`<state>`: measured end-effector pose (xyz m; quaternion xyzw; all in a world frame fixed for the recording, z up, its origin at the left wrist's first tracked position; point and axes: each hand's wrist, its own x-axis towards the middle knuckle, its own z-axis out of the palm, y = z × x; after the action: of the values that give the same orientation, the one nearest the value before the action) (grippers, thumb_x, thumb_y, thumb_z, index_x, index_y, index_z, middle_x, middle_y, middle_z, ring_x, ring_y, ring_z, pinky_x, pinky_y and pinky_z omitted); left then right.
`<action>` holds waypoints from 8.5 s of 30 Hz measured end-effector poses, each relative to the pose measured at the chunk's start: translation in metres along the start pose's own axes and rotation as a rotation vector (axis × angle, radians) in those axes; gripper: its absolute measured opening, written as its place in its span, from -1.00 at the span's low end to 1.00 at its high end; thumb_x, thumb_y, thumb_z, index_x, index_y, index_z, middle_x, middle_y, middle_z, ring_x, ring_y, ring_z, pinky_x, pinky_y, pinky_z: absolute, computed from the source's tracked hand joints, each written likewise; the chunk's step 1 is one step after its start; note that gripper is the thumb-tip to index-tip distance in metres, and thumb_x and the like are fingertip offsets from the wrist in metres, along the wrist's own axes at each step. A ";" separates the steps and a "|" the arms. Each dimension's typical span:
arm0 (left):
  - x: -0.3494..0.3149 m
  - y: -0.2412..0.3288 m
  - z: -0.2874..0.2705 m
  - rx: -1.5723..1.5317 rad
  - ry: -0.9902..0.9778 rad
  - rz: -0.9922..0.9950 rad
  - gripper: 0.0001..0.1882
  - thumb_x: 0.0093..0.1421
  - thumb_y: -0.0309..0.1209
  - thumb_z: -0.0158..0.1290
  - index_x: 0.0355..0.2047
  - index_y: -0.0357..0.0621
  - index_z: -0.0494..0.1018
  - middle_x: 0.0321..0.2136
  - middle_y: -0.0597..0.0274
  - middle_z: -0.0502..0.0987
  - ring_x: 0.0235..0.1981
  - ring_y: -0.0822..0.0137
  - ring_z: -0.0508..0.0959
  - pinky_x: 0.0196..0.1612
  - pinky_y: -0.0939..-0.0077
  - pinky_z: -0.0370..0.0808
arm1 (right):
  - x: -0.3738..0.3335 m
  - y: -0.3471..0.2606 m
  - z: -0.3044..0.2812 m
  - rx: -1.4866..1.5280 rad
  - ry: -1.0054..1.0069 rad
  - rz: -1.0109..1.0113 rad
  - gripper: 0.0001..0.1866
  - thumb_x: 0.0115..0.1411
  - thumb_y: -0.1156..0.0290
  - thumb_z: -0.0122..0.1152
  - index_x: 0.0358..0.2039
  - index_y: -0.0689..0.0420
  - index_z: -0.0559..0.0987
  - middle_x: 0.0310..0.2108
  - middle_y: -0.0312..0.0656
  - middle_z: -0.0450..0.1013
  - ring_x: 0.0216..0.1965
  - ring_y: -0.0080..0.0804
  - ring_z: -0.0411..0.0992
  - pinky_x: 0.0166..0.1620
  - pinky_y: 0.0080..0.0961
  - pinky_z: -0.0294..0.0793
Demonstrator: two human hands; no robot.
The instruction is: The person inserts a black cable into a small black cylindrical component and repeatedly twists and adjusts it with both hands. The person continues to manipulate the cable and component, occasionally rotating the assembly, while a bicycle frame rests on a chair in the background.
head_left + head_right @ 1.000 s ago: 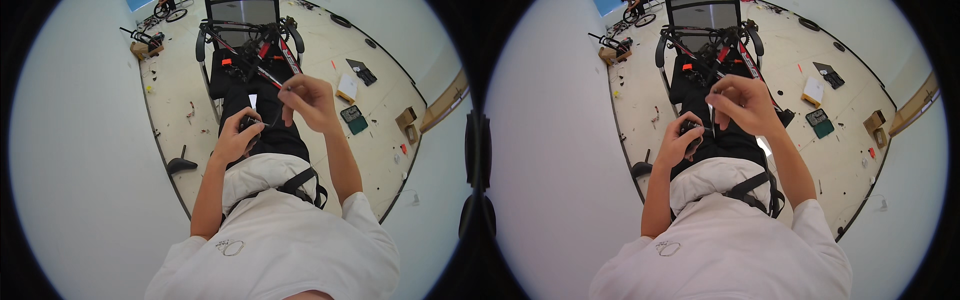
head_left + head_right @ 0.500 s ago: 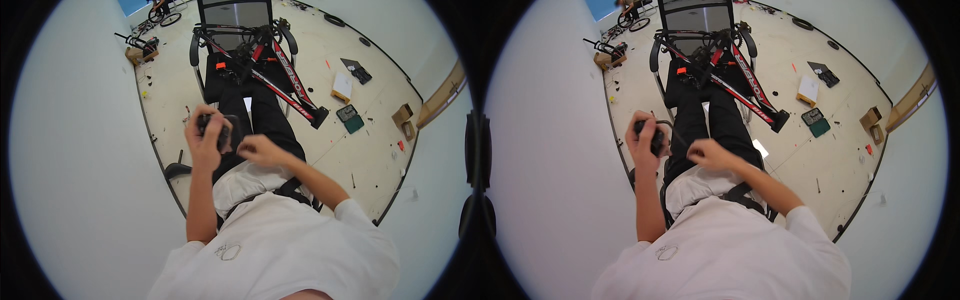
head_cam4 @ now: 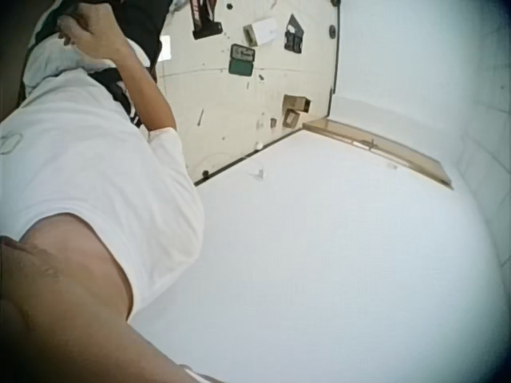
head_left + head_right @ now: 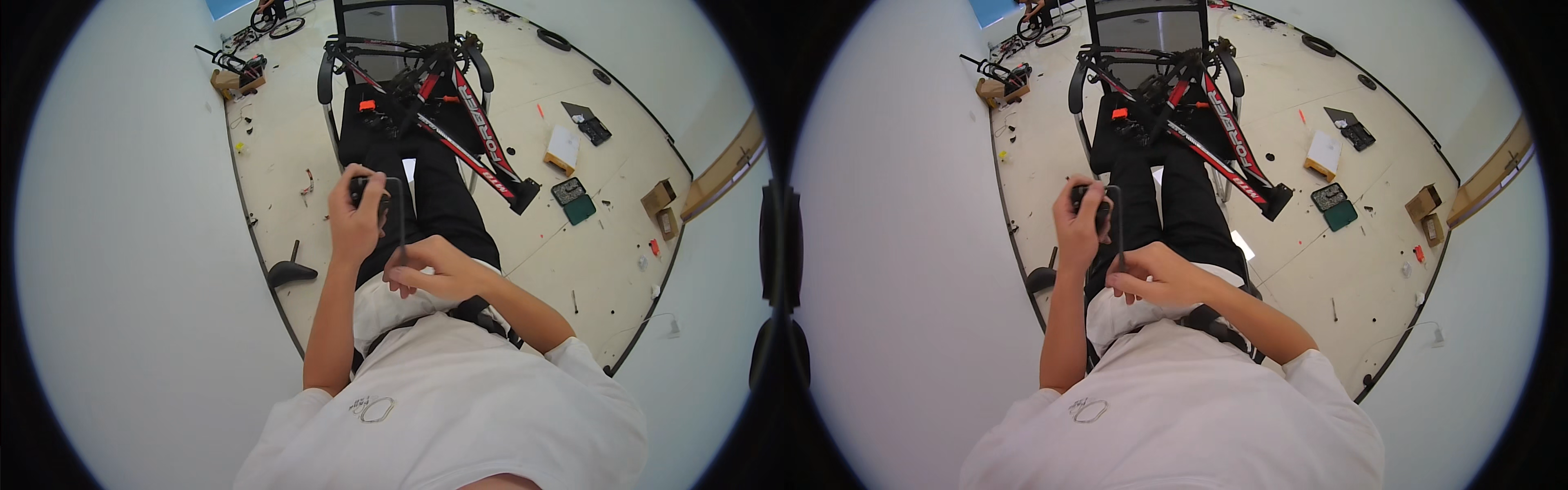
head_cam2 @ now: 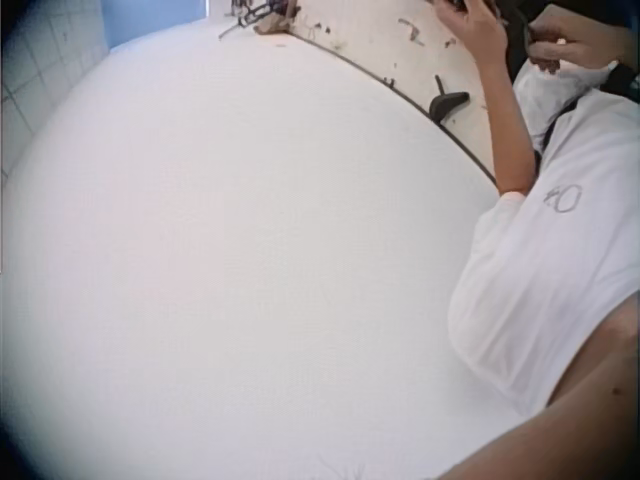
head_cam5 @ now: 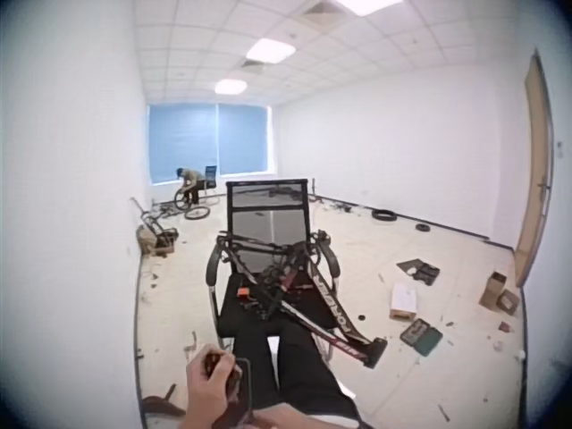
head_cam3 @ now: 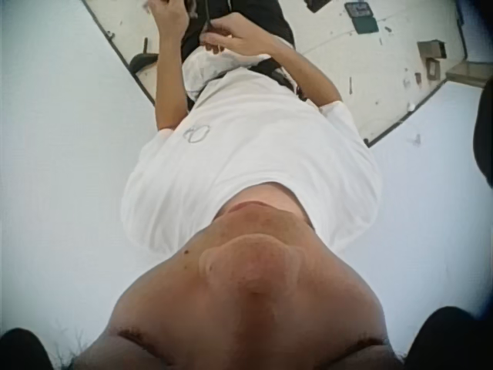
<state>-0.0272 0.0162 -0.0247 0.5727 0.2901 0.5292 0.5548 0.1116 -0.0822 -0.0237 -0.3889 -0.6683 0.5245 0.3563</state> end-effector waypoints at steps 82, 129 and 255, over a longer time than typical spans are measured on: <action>-0.019 0.011 0.023 -0.868 -0.520 -0.432 -0.79 0.25 -0.25 -0.19 -0.30 -0.12 0.26 -0.72 0.16 0.32 -0.91 0.49 0.16 -0.89 0.55 0.26 | -0.014 -0.013 -0.043 -0.741 0.586 -0.369 -0.83 0.24 0.47 0.15 -0.49 0.24 0.50 -0.74 -0.11 0.30 -0.77 -0.25 0.26 -0.66 -0.42 0.17; -0.011 -0.011 0.020 -1.237 -0.918 -0.953 -0.69 0.38 -0.23 -0.32 -0.38 -0.18 0.27 -0.73 0.37 0.20 -0.92 0.62 0.13 -0.95 0.65 0.15 | -0.022 -0.033 -0.109 -1.388 0.047 -0.531 -0.69 0.07 0.24 0.34 -0.56 0.09 0.40 -0.76 -0.30 0.21 -0.75 -0.35 0.26 -0.64 -0.43 0.19; -0.021 -0.022 0.032 0.308 -0.148 0.182 -0.77 0.03 -0.48 0.14 -0.59 -0.22 0.28 -0.75 0.46 0.25 -0.66 0.67 0.19 -0.62 0.65 0.14 | -0.008 -0.050 -0.072 -0.249 0.791 -0.355 -0.82 0.21 0.49 0.18 -0.45 0.28 0.40 -0.66 -0.21 0.42 -0.68 -0.54 0.45 -0.61 -0.65 0.39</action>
<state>0.0026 -0.0088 -0.0460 0.7119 0.2731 0.4831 0.4304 0.1709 -0.0661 0.0391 -0.4789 -0.5950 0.1818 0.6194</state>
